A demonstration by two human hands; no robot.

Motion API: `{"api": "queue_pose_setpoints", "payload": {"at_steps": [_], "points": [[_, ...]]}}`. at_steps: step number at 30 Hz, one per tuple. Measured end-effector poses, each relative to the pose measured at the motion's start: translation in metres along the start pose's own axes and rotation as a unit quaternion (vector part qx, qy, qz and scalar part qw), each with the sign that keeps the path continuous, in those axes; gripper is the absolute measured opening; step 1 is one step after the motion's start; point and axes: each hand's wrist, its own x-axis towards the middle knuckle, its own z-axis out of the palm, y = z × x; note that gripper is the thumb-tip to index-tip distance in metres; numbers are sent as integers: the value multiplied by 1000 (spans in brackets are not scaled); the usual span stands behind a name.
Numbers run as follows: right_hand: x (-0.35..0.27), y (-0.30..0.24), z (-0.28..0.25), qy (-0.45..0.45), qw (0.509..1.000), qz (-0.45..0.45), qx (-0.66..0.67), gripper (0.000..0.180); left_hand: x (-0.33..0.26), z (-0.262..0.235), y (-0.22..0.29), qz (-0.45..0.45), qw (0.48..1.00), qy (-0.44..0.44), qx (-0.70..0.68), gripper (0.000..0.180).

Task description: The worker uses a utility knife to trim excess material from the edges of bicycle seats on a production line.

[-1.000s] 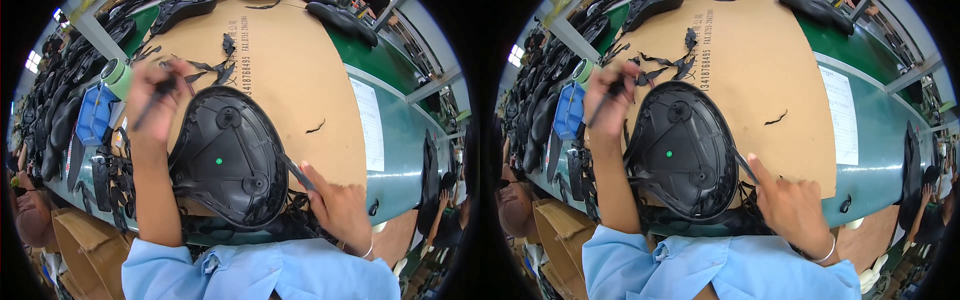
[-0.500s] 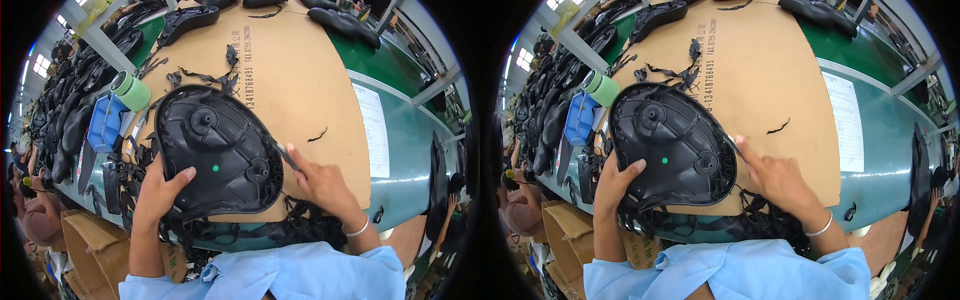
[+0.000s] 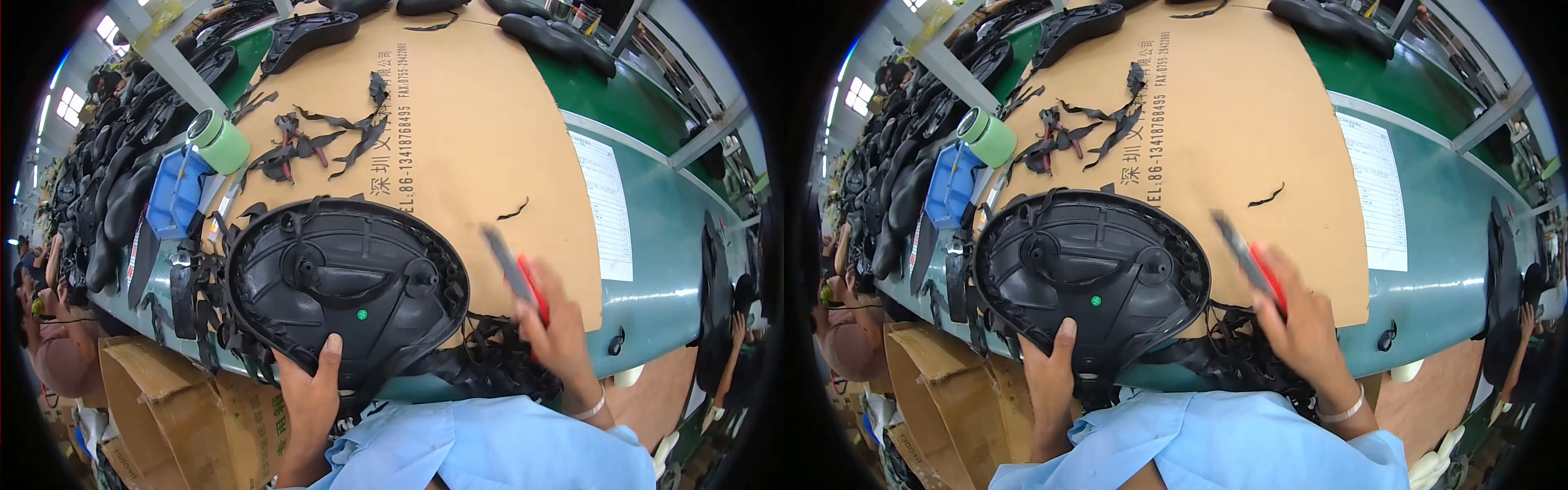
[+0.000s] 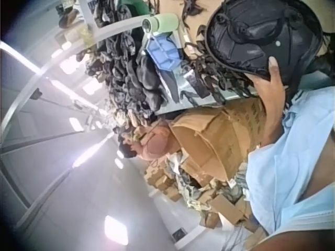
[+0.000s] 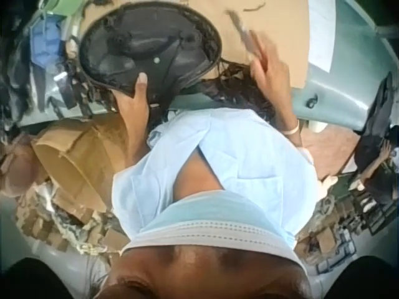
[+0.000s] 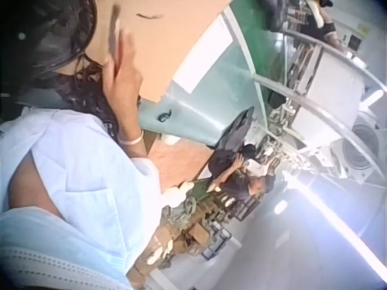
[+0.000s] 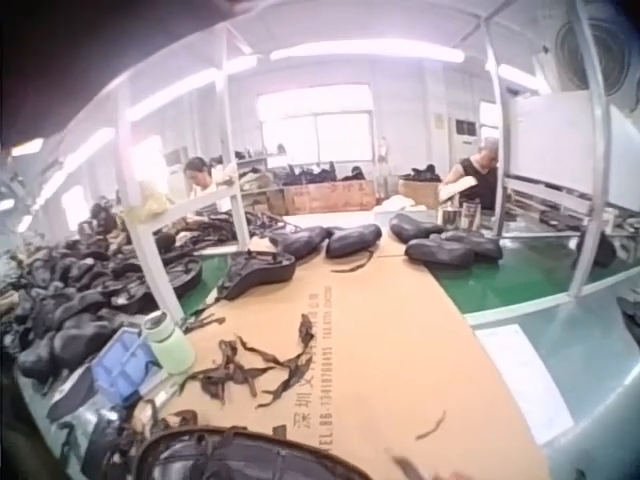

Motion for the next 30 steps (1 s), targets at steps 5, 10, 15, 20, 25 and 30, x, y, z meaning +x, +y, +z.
{"api": "queue_pose_setpoints", "payload": {"at_steps": [5,10,15,20,25,30], "points": [[88,-17,30,-26,995,-97,-14,59,-17,-18,-25,33,990,-72,120,51],[126,-29,14,-123,987,-76,69,48,7,-39,37,99,811,-568,94,19],[111,-34,7,-68,990,17,119,48,63,58,76,456,795,-236,323,20],[74,-42,-23,-53,989,96,102,46,103,102,47,480,720,-227,447,19],[60,-33,-49,-71,986,-81,-128,43,108,99,57,324,798,-389,327,22],[76,-62,-46,-206,920,-129,-309,49,109,94,56,244,839,-424,239,25]]}}
